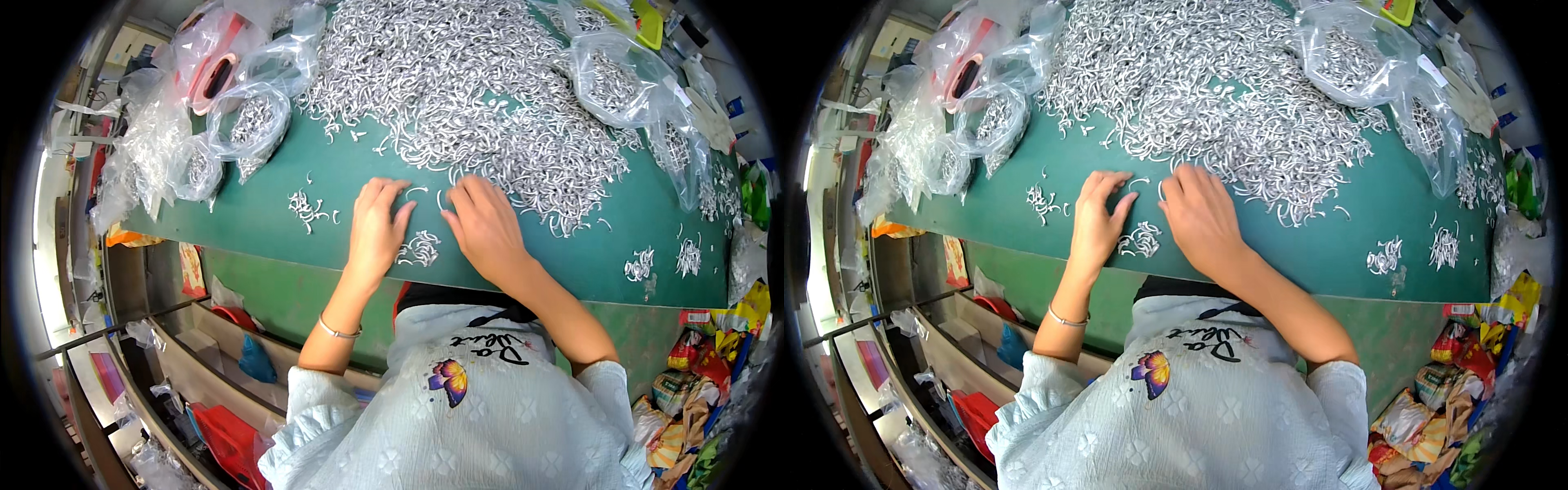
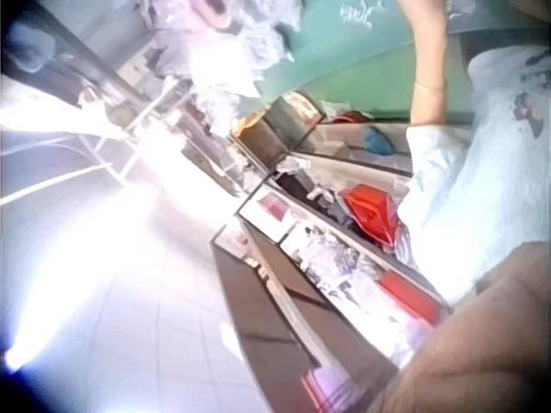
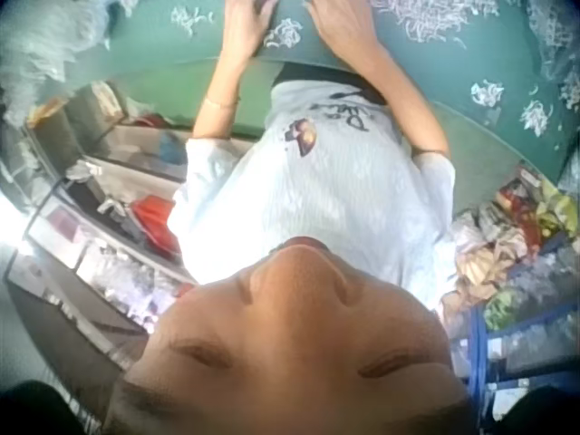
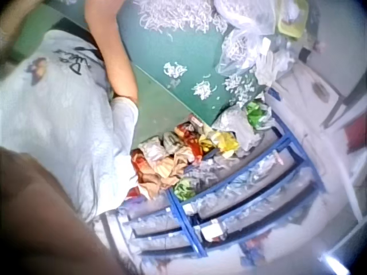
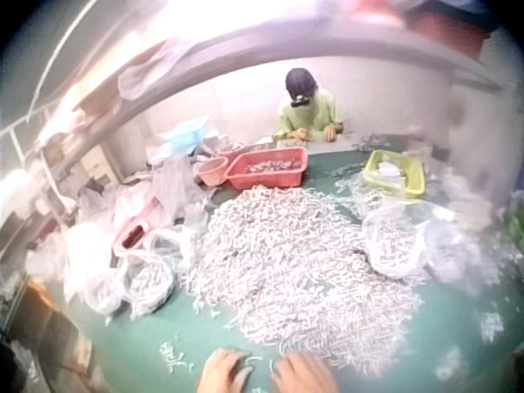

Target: The person sorts small silver metal hooks from a pile on a green workbench by hand and places them into plastic bags.

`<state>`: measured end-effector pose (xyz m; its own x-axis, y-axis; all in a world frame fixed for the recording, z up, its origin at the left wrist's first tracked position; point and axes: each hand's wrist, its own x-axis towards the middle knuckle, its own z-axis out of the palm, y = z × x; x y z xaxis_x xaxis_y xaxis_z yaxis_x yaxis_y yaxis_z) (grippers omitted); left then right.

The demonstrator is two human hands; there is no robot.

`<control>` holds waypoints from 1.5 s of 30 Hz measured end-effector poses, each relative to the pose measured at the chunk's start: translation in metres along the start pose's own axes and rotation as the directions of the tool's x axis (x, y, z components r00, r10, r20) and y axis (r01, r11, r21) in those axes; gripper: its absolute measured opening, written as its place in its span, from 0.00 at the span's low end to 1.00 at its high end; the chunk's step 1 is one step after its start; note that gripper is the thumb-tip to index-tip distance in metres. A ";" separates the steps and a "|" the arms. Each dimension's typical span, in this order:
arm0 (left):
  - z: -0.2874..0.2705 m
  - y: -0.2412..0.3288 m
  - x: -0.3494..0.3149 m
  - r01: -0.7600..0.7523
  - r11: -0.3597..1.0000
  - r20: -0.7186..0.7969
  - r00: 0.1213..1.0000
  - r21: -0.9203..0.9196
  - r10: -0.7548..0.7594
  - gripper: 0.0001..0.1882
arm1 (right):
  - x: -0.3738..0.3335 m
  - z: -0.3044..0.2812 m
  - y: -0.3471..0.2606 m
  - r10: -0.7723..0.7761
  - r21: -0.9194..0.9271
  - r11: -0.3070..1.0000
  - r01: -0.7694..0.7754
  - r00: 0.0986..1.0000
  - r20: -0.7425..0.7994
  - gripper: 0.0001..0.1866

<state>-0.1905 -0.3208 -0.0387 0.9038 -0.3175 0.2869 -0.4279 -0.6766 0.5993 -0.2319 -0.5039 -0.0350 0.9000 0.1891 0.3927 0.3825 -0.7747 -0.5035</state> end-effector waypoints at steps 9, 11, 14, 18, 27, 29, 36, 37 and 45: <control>0.009 -0.014 0.013 -0.065 0.998 -0.030 0.998 -0.023 0.064 0.07 | -0.010 0.004 -0.002 0.056 -0.122 0.991 -0.048 0.996 0.064 0.08; 0.010 -0.010 0.013 -0.036 0.997 -0.045 0.998 -0.072 0.033 0.06 | -0.003 0.011 -0.005 0.074 -0.181 0.982 -0.062 0.995 0.060 0.08; 0.005 -0.004 0.014 -0.010 0.995 -0.035 0.999 -0.101 0.006 0.05 | -0.011 0.012 0.003 0.066 -0.172 0.984 -0.055 0.996 0.059 0.10; 0.006 0.011 0.007 -0.017 0.993 -0.033 0.999 -0.113 0.013 0.09 | -0.024 -0.003 0.012 0.127 -0.135 0.984 -0.118 0.990 0.063 0.11; 0.006 0.035 0.010 0.024 0.983 0.088 0.996 -0.181 -0.008 0.11 | -0.026 -0.001 0.015 0.000 -0.054 0.999 0.003 0.998 0.057 0.11; 0.007 0.042 0.011 0.008 0.984 0.096 0.995 -0.179 0.009 0.11 | -0.031 -0.014 0.020 0.061 -0.003 0.998 -0.061 0.998 0.012 0.13; 0.015 0.053 0.004 -0.030 0.982 0.181 0.981 -0.186 0.064 0.10 | -0.113 -0.149 0.105 0.440 -0.202 0.819 -0.537 0.814 -0.380 0.08; 0.017 0.056 0.006 -0.039 0.981 0.202 0.976 -0.192 0.079 0.10 | -0.131 -0.169 0.121 0.536 -0.210 0.707 -0.675 0.705 -0.463 0.08; 0.038 0.066 0.001 -0.135 0.957 0.304 0.929 -0.257 0.212 0.09 | -0.126 -0.164 0.127 0.404 -0.293 0.719 -0.630 0.722 -0.562 0.10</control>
<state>-0.2180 -0.3908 -0.0279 0.7497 -0.6406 0.1660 -0.5321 -0.4344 0.7268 -0.3308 -0.7245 -0.0220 0.6868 -0.5154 0.5125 -0.3537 -0.8530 -0.3838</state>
